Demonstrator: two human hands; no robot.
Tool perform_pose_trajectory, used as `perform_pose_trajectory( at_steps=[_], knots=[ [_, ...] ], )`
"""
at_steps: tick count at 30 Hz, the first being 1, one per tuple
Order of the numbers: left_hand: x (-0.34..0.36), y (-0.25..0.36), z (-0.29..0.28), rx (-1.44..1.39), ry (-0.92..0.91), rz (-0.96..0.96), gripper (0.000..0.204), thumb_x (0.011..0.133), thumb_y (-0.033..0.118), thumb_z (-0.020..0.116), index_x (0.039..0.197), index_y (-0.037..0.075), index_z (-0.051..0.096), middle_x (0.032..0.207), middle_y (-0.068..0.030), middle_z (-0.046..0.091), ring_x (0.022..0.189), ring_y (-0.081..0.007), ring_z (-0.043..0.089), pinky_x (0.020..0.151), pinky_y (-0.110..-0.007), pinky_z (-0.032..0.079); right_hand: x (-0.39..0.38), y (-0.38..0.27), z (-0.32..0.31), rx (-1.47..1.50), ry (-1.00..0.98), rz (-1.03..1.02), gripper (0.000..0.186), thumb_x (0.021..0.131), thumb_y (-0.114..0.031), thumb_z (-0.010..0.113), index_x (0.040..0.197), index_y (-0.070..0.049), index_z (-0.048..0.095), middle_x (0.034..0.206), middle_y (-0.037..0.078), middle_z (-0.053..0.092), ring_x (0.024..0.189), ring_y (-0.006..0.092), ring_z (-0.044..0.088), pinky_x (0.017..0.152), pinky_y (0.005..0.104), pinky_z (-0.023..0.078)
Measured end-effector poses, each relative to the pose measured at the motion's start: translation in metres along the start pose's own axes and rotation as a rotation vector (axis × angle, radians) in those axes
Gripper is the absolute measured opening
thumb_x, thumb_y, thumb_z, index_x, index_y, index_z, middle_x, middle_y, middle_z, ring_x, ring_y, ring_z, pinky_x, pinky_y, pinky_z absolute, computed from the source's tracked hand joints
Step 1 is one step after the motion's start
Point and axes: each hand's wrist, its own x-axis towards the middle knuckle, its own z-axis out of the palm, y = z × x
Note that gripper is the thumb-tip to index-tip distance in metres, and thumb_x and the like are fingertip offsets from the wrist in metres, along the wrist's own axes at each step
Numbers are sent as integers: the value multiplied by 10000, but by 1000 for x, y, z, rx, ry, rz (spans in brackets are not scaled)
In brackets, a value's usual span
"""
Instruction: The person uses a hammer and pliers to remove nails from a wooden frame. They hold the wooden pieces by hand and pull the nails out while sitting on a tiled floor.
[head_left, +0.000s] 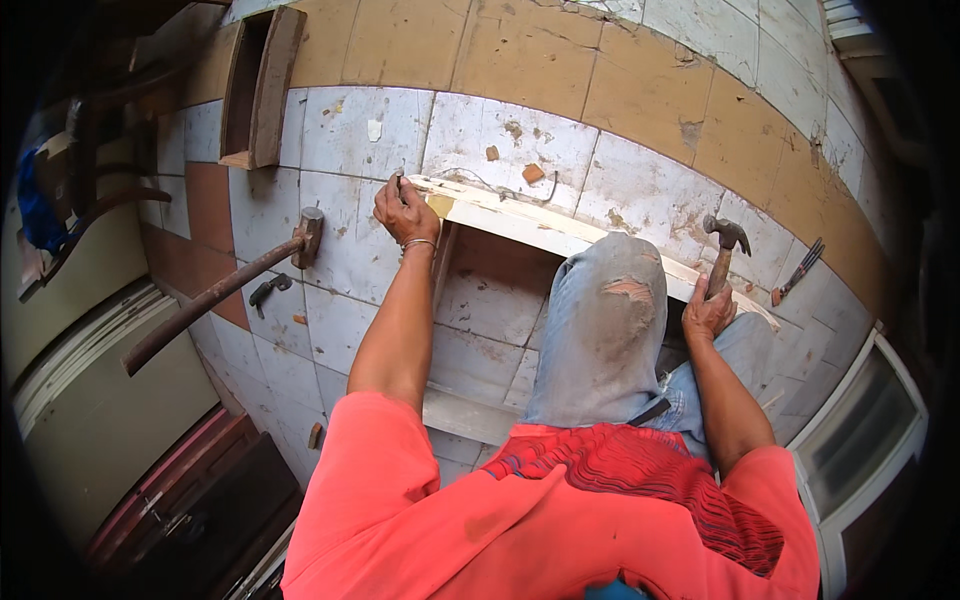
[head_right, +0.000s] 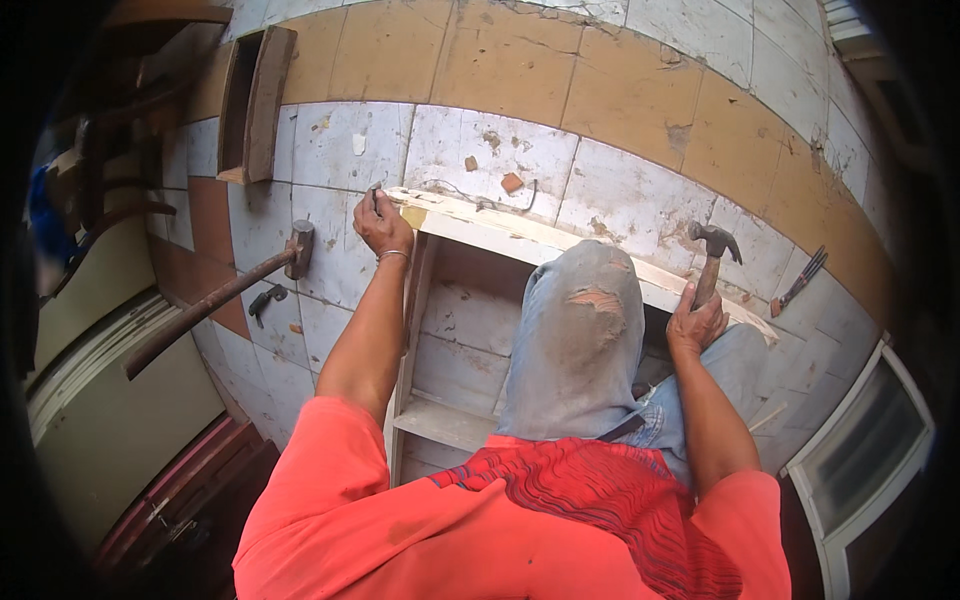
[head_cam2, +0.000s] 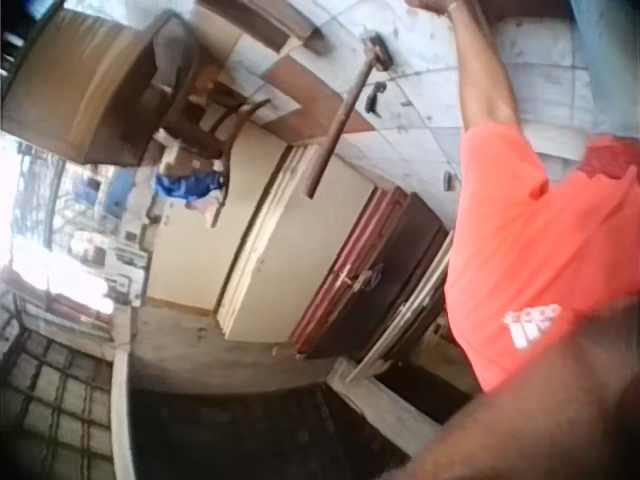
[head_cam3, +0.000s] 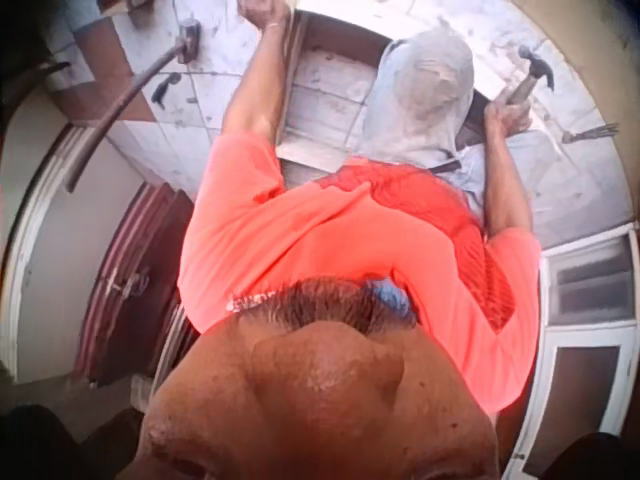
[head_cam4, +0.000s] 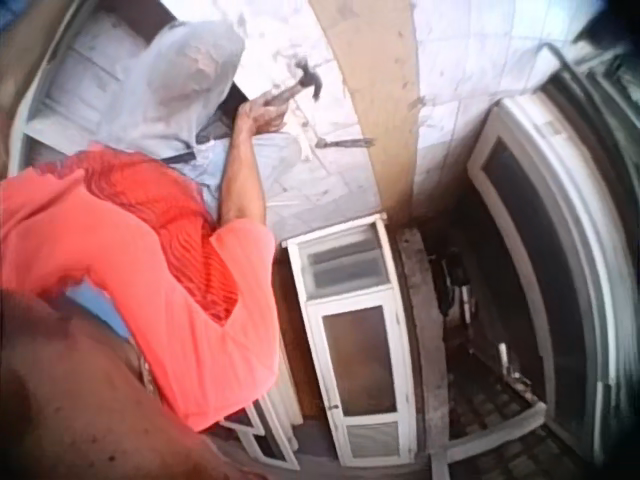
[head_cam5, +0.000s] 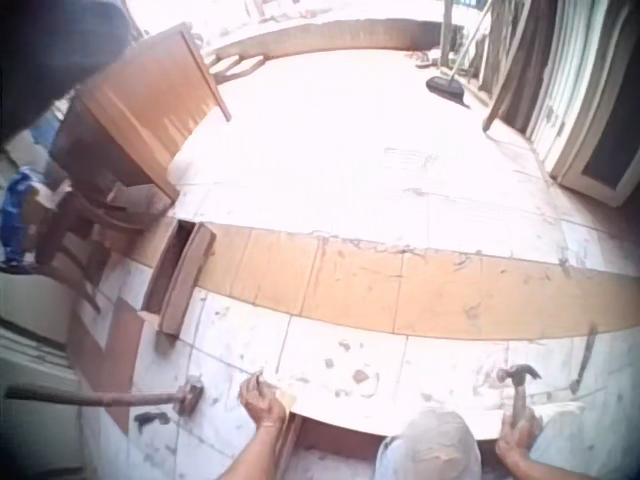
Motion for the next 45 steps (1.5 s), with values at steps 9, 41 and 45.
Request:
perform_pose_trajectory(
  at_steps=[9, 41, 45],
  knots=[
    [5, 11, -11, -76, -73, -21, 327, 1025, 255, 485, 1187, 41, 672, 1157, -142, 623, 1125, -302, 538, 1021, -421, 386, 9, 4, -1, -45, -2, -34, 553, 921, -514, 598, 1069, 19, 582, 1025, 217, 635, 1087, 379, 539, 1100, 495, 276],
    [35, 122, -24, -570, -306, 53, 380, 1021, 266, 618, 1306, 16, 610, 755, -8, 612, 709, -82, 561, 695, -249, 485, 11, 8, -9, -8, 11, -174, 493, 917, -502, 623, 1031, -22, 609, 1022, 171, 647, 1111, 360, 538, 1089, 507, 246],
    [38, 106, -8, -470, -494, 58, 408, 1041, 270, 574, 1366, 22, 573, 722, 19, 599, 704, -67, 552, 675, -230, 479, 11, 8, -8, -14, 7, -171, 501, 903, -500, 634, 1056, -24, 608, 1045, 178, 647, 1126, 350, 535, 1104, 512, 230]
  ],
)
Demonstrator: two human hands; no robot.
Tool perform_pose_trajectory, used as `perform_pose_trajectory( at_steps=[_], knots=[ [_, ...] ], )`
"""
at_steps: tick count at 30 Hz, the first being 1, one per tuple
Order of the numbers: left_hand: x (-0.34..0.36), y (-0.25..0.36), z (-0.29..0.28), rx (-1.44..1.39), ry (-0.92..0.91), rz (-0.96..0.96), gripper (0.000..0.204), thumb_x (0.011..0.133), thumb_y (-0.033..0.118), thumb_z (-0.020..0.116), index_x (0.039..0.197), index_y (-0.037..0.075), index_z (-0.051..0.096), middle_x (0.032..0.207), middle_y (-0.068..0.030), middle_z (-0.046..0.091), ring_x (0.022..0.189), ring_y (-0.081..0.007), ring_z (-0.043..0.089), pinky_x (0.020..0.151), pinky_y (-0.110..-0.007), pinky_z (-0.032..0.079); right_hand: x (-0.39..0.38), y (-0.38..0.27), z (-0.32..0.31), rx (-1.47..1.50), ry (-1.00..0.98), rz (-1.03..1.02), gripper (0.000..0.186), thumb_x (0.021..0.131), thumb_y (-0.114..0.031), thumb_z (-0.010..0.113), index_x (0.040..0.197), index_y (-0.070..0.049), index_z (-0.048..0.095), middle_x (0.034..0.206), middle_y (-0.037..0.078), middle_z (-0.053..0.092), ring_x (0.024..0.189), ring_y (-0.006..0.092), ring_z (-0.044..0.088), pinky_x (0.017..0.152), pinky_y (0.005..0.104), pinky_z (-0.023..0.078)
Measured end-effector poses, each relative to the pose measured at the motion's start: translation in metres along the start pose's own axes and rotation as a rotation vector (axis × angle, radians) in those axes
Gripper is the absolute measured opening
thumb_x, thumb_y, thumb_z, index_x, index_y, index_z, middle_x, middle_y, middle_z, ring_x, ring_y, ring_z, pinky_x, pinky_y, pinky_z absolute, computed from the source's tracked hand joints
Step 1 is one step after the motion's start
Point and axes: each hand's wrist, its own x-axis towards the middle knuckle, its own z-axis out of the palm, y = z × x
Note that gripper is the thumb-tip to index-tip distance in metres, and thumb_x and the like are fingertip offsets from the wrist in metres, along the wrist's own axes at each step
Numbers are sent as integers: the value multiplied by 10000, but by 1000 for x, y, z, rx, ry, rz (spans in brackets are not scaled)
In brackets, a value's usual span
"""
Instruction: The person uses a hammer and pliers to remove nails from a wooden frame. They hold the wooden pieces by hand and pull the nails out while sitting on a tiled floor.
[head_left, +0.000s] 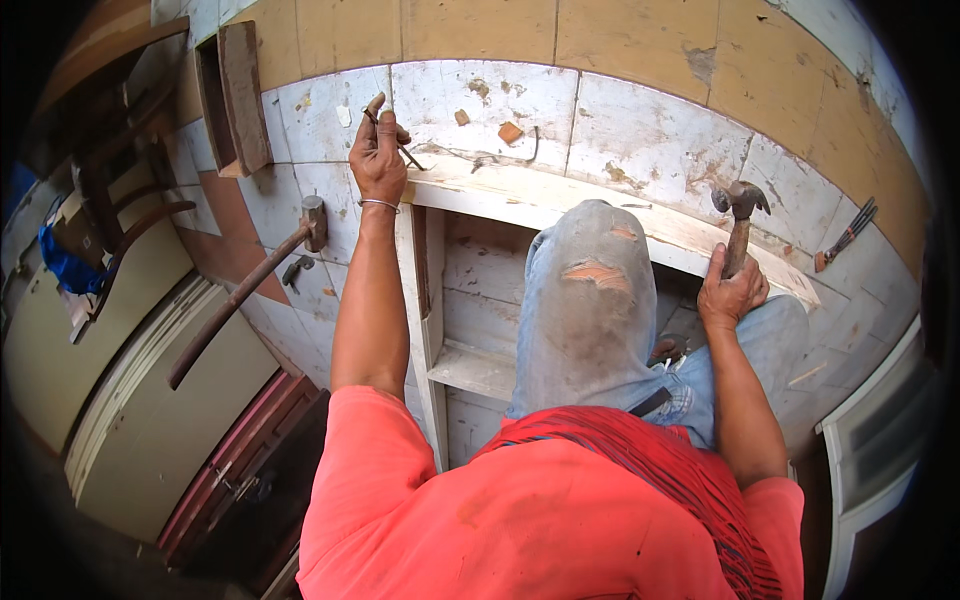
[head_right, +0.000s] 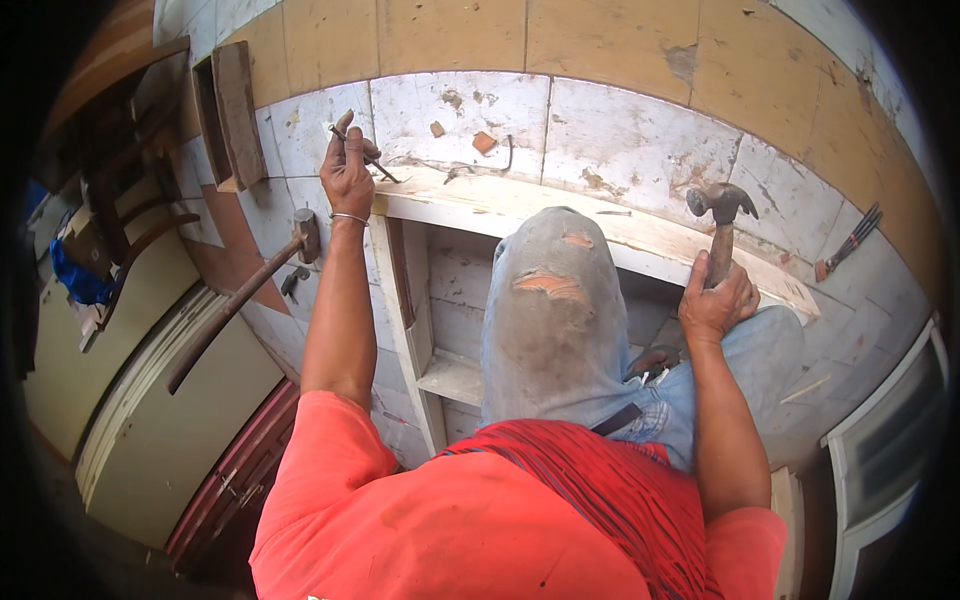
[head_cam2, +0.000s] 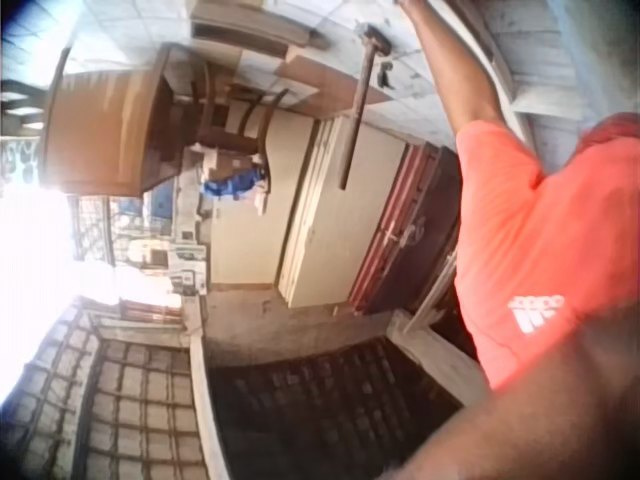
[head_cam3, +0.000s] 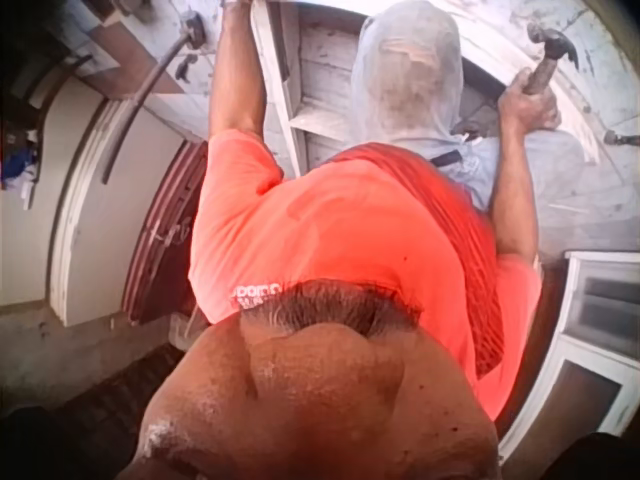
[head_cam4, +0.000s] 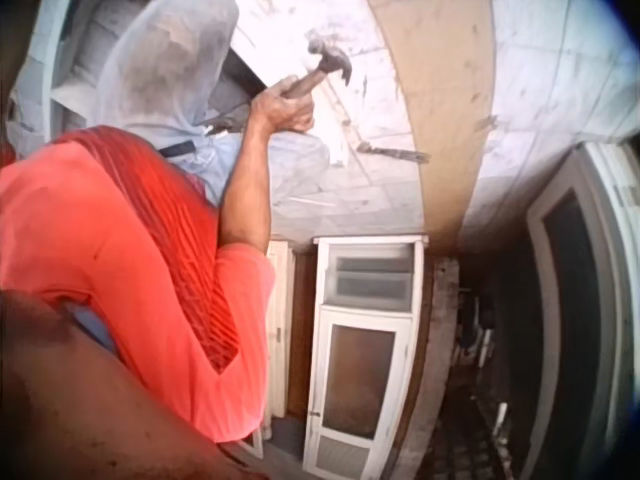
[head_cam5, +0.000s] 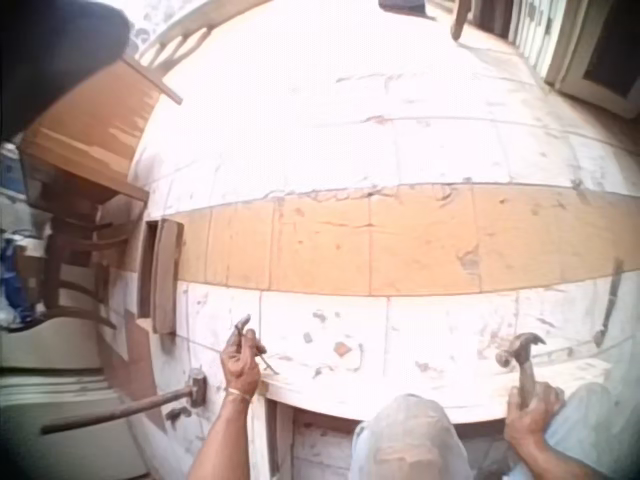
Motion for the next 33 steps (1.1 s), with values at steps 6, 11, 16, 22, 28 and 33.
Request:
perform_pose_trajectory(
  at_steps=[6, 11, 16, 22, 28, 33],
  knots=[
    [-2, -21, 9, -80, -143, -86, 413, 1045, 222, 552, 1401, 13, 531, 859, -53, 667, 789, -116, 641, 750, -272, 552, 0, 1, -1, -1, -4, 15, 525, 901, -511, 636, 1054, -10, 607, 1070, 199, 649, 1131, 353, 540, 1112, 514, 225],
    [3, -29, 8, -82, -214, -102, 348, 1016, 184, 607, 1300, -17, 612, 914, -79, 696, 842, -130, 670, 767, -278, 583, 7, 2, -10, 43, -75, 19, 553, 905, -533, 636, 1072, -6, 619, 1081, 199, 647, 1131, 353, 541, 1096, 511, 251],
    [1, -32, 9, -169, -112, -108, 306, 988, 148, 649, 1240, -25, 656, 908, -71, 702, 798, -127, 676, 728, -274, 599, 45, -17, -36, 357, -235, 26, 474, 899, -448, 711, 1019, 7, 658, 1020, 207, 650, 983, 364, 611, 895, 419, 478],
    [1, -31, 12, -162, -103, -100, 296, 987, 148, 650, 1237, -10, 667, 889, -69, 705, 765, -110, 664, 693, -260, 586, 108, -110, -77, 588, -309, -112, 522, 909, -423, 691, 1178, 21, 638, 944, 206, 700, 874, 309, 673, 829, 395, 515],
    [4, -34, 11, -104, -94, -81, 299, 990, 154, 646, 1237, -13, 666, 868, -63, 701, 736, -100, 657, 672, -251, 577, 142, -212, -86, 594, -411, -310, 556, 878, -410, 706, 1212, 26, 615, 951, 227, 695, 917, 307, 690, 855, 383, 525],
    [3, -31, 11, -153, -104, -108, 342, 1004, 179, 627, 1265, -42, 635, 892, -87, 708, 780, -129, 678, 709, -271, 584, 137, -267, -71, 619, -435, -543, 560, 888, -394, 689, 1217, 48, 590, 1017, 251, 684, 925, 305, 685, 873, 380, 528]
  ],
)
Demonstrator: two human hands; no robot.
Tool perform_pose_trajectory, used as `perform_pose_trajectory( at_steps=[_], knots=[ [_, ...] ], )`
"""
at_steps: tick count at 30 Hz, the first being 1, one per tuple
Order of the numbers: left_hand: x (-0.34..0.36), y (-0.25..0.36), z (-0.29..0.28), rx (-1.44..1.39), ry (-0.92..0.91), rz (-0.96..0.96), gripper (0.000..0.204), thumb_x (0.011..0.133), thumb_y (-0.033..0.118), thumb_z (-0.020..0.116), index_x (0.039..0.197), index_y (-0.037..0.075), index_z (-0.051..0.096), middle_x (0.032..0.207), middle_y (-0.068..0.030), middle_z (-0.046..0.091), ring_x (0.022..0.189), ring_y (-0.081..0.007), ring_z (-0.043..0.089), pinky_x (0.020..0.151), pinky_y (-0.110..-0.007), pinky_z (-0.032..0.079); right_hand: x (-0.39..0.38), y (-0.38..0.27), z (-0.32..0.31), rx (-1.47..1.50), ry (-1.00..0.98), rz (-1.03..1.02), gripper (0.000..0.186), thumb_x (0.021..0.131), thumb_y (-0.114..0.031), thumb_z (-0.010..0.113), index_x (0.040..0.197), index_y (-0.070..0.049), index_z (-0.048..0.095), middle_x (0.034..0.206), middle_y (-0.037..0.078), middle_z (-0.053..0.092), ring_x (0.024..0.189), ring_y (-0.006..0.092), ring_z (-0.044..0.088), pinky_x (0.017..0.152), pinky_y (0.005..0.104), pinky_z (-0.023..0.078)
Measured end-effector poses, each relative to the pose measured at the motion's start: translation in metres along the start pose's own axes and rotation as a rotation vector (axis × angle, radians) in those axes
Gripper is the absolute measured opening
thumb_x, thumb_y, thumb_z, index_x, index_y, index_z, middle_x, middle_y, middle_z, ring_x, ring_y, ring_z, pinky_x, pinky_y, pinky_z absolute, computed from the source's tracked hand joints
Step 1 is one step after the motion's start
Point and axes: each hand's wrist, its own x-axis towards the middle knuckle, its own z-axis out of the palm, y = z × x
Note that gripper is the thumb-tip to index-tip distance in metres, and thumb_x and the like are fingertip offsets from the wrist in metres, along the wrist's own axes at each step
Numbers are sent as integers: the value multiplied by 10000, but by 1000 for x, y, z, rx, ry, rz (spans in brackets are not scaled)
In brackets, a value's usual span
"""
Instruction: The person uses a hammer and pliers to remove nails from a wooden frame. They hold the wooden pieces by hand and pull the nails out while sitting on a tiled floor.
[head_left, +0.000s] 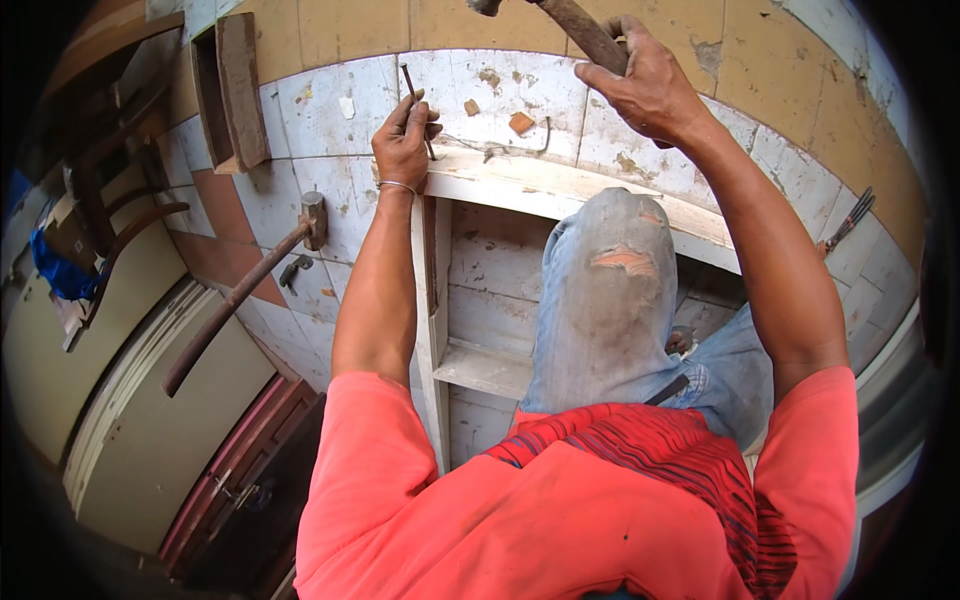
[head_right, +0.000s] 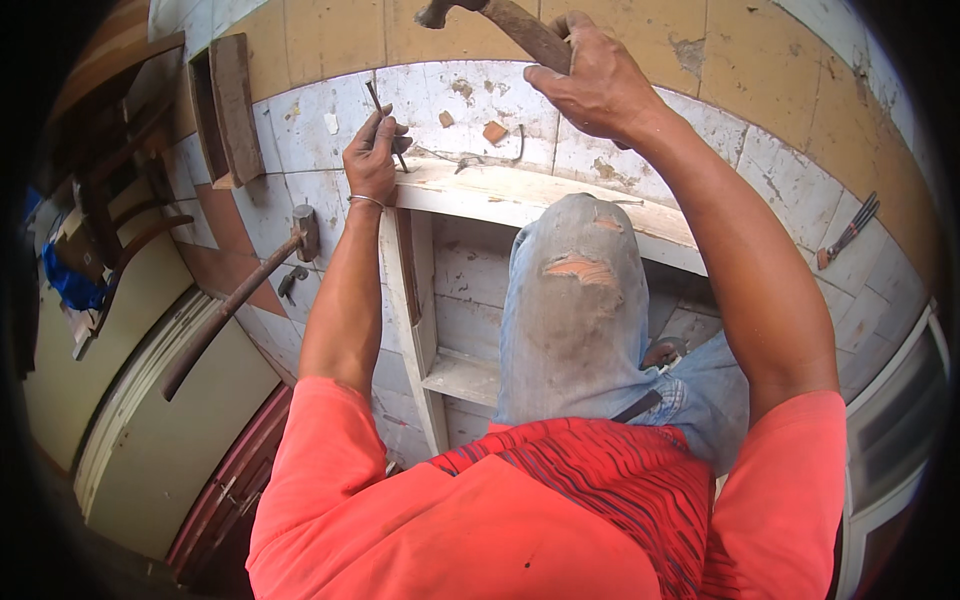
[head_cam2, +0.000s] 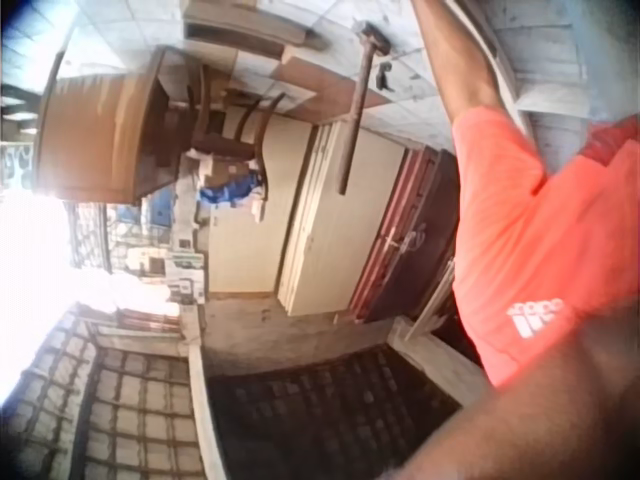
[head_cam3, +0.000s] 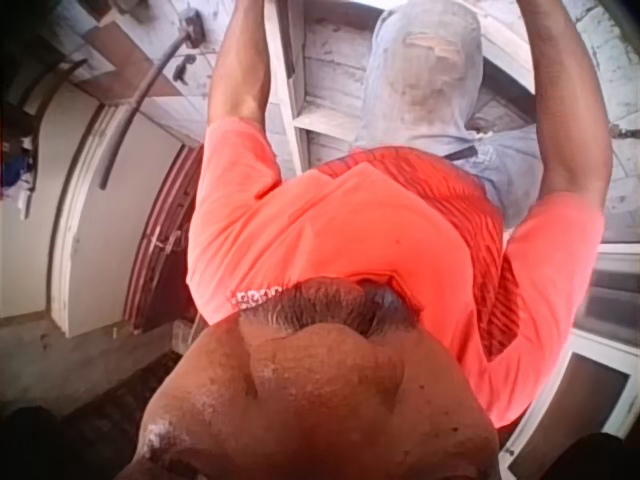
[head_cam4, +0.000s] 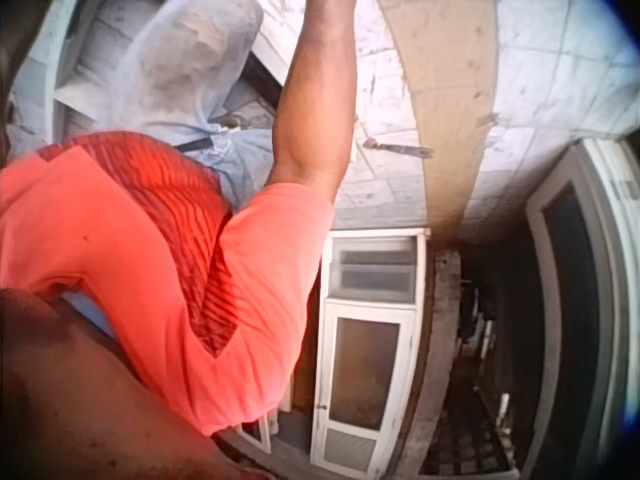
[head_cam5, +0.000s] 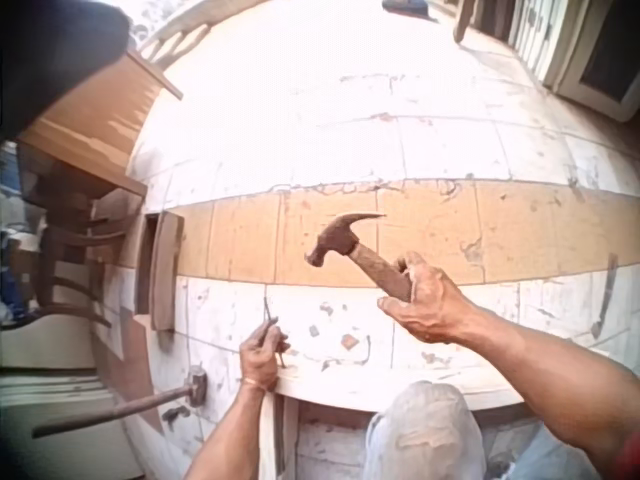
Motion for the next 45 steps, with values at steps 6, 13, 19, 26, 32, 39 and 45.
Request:
perform_pose_trajectory(
  at_steps=[6, 13, 19, 26, 32, 39, 45],
  knots=[
    [1, -4, 3, 141, -36, 18, 309, 996, 177, 637, 1241, -9, 667, 900, -84, 721, 779, -128, 689, 707, -266, 573, 19, -9, 41, 45, -153, 28, 491, 855, -288, 646, 1223, 28, 575, 980, 269, 682, 873, 358, 691, 845, 437, 541],
    [-2, -2, 9, 485, 14, 158, 226, 965, 253, 655, 1109, 97, 734, 767, -115, 737, 725, -173, 743, 653, -298, 553, 43, -31, 33, 201, -347, 106, 567, 942, -345, 674, 1329, 45, 535, 758, 68, 597, 594, 119, 570, 506, 280, 507],
    [-2, 6, 12, 557, 8, 132, 294, 967, 288, 647, 1129, 57, 730, 760, -121, 739, 737, -168, 741, 673, -295, 548, 51, -64, 22, 498, -35, 243, 293, 970, -322, 633, 919, -35, 616, 662, 7, 540, 547, 120, 524, 478, 286, 459],
    [0, 3, 7, 676, -11, 115, 275, 962, 301, 634, 1086, 78, 736, 764, -112, 737, 726, -210, 738, 680, -324, 546, 64, -57, 10, 388, -174, 252, 350, 976, -344, 629, 1036, 0, 599, 712, 46, 573, 561, 111, 543, 454, 279, 457],
    [-1, 0, 5, 690, 2, 110, 276, 957, 310, 625, 1071, 84, 736, 777, -105, 736, 729, -234, 731, 700, -339, 545, 50, -50, 34, 205, -607, 113, 452, 986, -375, 620, 1170, 36, 585, 716, 14, 546, 553, 87, 523, 457, 271, 454],
    [4, -2, 15, 675, 41, 118, 231, 939, 333, 618, 998, 145, 740, 785, -175, 696, 761, -395, 672, 692, -461, 525, 61, -19, 52, 443, -149, 237, 470, 969, -399, 640, 1181, 17, 588, 720, 14, 555, 563, 86, 531, 486, 271, 488],
    [5, -17, 5, 724, 41, 91, 272, 929, 354, 619, 1043, 142, 745, 860, -184, 716, 824, -395, 686, 748, -464, 539, 55, -19, 47, 89, -506, 84, 567, 947, -366, 656, 1433, -105, 525, 759, 69, 608, 631, 198, 614, 591, 368, 547]
  ],
)
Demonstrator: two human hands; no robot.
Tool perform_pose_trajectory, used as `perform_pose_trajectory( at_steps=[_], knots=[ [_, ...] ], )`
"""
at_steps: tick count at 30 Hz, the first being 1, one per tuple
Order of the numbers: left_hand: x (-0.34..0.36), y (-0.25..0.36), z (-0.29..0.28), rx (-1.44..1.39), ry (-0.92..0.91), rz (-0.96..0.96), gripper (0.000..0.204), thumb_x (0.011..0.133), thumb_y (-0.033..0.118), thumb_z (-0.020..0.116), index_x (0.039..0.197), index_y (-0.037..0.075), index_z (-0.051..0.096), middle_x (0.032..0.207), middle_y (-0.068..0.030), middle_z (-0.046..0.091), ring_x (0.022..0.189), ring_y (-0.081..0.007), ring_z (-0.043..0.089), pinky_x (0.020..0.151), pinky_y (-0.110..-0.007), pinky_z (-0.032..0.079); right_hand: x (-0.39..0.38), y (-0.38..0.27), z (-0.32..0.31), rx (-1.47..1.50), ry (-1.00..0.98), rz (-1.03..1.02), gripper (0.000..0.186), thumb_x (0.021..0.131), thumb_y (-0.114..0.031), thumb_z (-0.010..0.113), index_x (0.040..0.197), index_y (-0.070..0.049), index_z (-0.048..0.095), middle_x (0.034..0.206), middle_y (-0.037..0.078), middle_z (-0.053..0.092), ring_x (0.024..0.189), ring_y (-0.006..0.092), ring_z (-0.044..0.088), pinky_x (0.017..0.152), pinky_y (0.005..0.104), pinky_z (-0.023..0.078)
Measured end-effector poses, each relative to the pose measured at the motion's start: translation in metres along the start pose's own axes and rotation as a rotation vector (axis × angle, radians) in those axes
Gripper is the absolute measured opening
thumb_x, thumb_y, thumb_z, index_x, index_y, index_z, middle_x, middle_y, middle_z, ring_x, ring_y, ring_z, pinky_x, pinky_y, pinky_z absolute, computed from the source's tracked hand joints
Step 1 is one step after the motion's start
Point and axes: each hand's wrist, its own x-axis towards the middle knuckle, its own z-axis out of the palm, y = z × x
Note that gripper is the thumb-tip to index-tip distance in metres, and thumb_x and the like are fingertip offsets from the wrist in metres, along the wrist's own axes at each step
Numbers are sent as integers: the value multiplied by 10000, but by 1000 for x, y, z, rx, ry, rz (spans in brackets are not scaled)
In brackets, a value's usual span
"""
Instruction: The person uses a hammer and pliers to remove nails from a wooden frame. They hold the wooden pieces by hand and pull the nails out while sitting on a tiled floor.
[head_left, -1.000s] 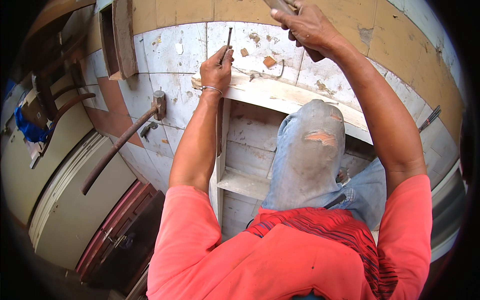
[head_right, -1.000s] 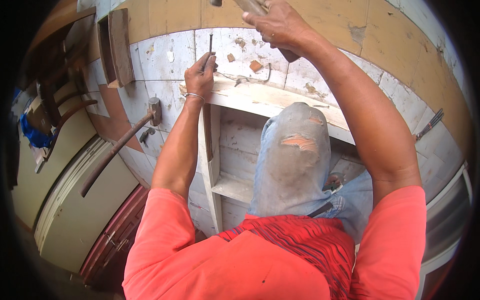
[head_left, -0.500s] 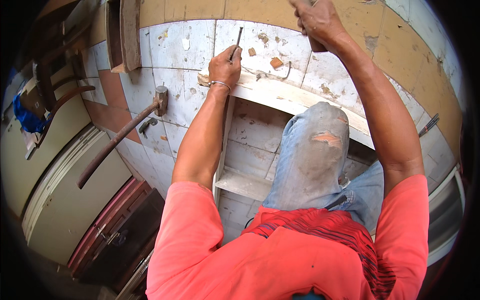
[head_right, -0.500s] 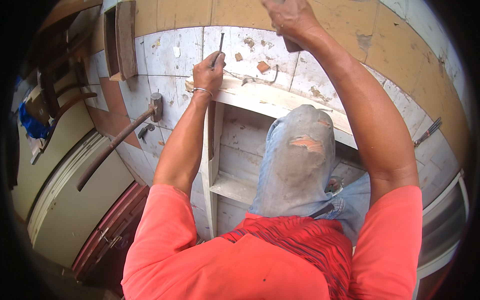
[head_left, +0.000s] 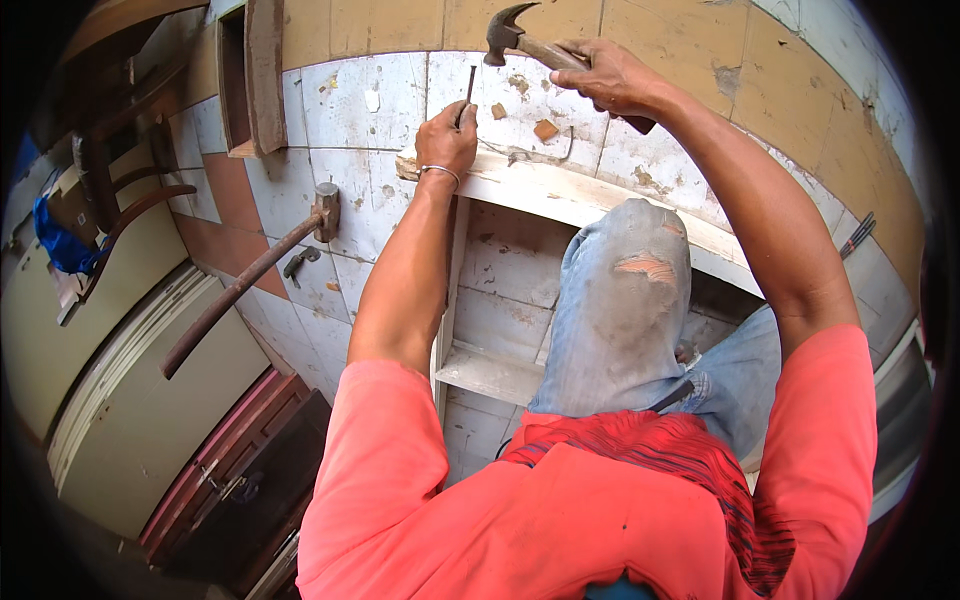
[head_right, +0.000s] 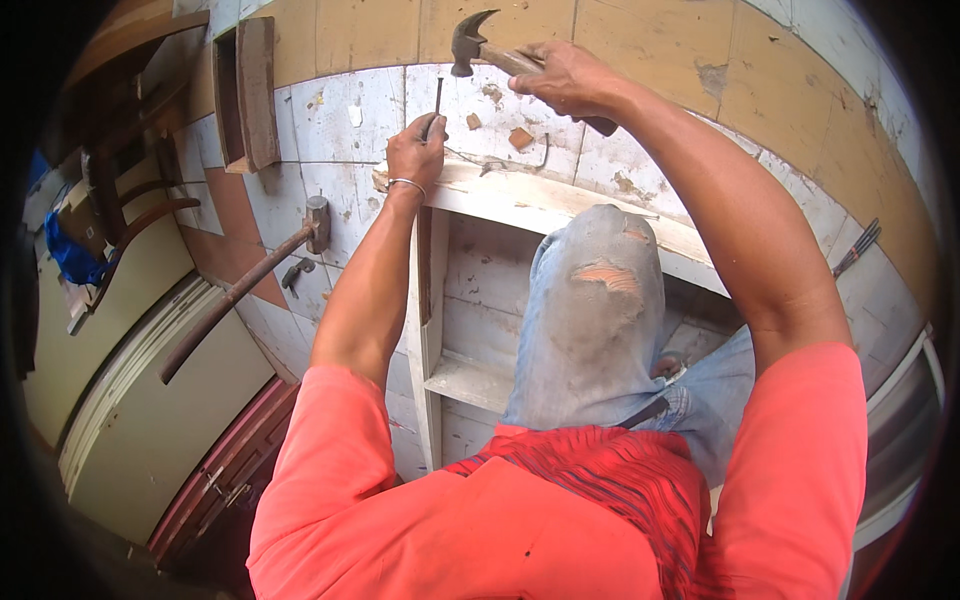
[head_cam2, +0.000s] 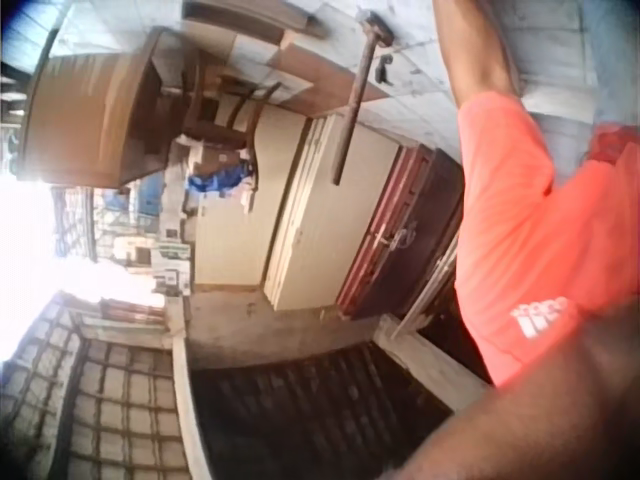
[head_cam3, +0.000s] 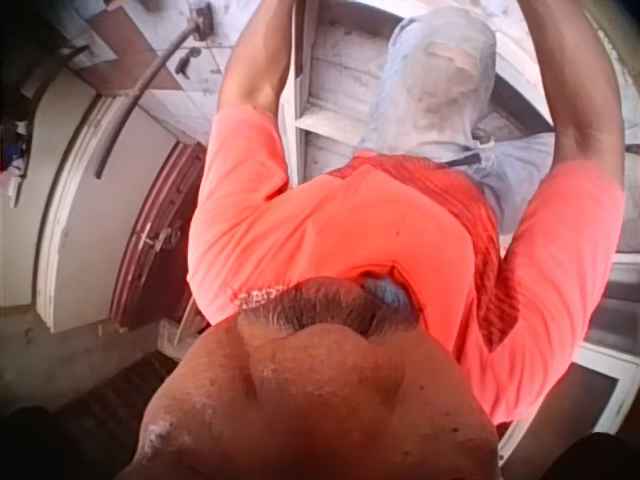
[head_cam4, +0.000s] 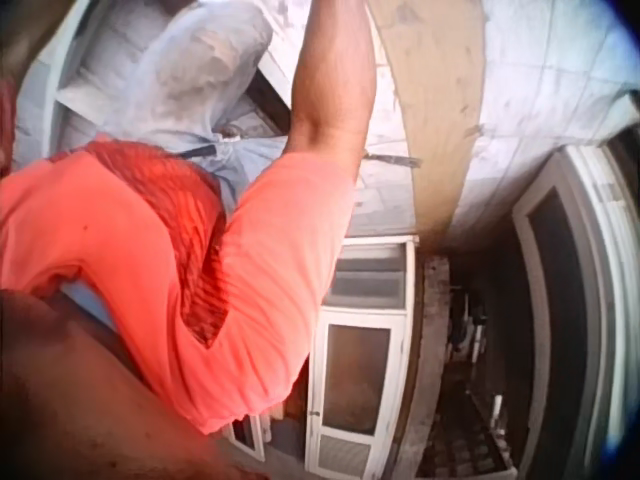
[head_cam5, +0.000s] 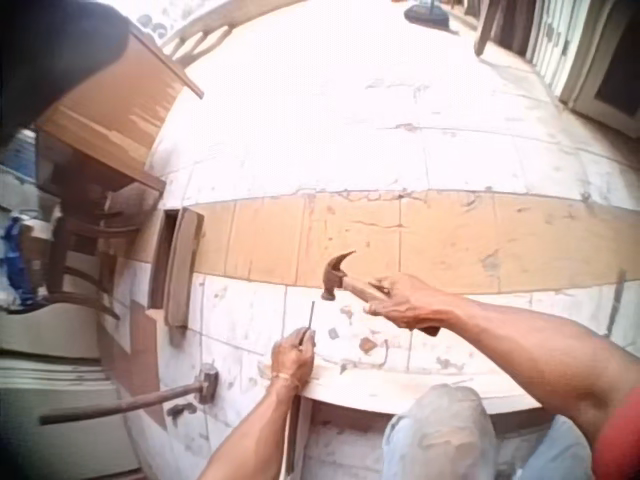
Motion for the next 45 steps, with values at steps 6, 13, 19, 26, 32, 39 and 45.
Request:
perform_pose_trajectory(
  at_steps=[6, 13, 19, 26, 32, 39, 45],
  knots=[
    [-3, 8, -8, -324, 231, 82, 356, 974, 318, 571, 1105, 21, 718, 965, -207, 728, 858, -348, 708, 811, -386, 546, -21, 72, -4, -548, 362, -2, 543, 940, -352, 630, 1454, -238, 501, 1198, 181, 628, 1167, 386, 588, 1008, 474, 477],
    [-96, -61, -19, -90, 394, -632, 671, 1013, 571, 378, 1189, 2, 688, 1108, -271, 683, 1071, -434, 625, 927, -496, 477, -9, 53, 9, -598, 369, -30, 632, 918, -482, 630, 1418, -106, 535, 1382, 187, 556, 1328, 356, 474, 1140, 452, 366],
    [-116, -66, -25, 16, 204, -738, 775, 938, 724, 370, 1098, 66, 747, 970, -249, 722, 963, -441, 669, 832, -510, 511, 45, -40, 74, -633, 215, -351, 646, 927, -559, 578, 1393, -112, 566, 1398, 143, 565, 1355, 324, 455, 1140, 441, 364],
    [-118, -61, -31, -48, 182, -739, 686, 925, 694, 454, 1128, 100, 731, 1041, -215, 723, 992, -413, 677, 862, -486, 519, 105, -83, 94, -990, -275, -300, 653, 886, -668, 591, 804, -37, 736, 798, 149, 713, 772, 322, 679, 704, 441, 534],
    [-113, -52, -33, -105, 139, -725, 664, 925, 671, 468, 1114, 91, 731, 1030, -194, 726, 968, -397, 685, 836, -483, 526, 100, -104, 84, -1126, -364, -262, 612, 881, -644, 621, 837, -46, 743, 827, 157, 712, 777, 327, 672, 671, 434, 534],
    [-113, -52, -43, -87, 139, -735, 642, 929, 638, 488, 1107, 71, 730, 1024, -207, 722, 956, -403, 683, 815, -493, 528, 31, -139, 112, -1130, -172, -90, 457, 914, -487, 652, 885, -43, 756, 844, 169, 730, 809, 341, 706, 686, 435, 549],
    [-115, -60, -30, -57, 217, -698, 629, 932, 618, 497, 1110, 60, 727, 1037, -218, 719, 961, -416, 679, 821, -492, 529, 25, -127, 110, -1047, -163, -130, 336, 952, -337, 613, 945, -36, 762, 889, 204, 733, 898, 356, 717, 776, 438, 556]
  ],
)
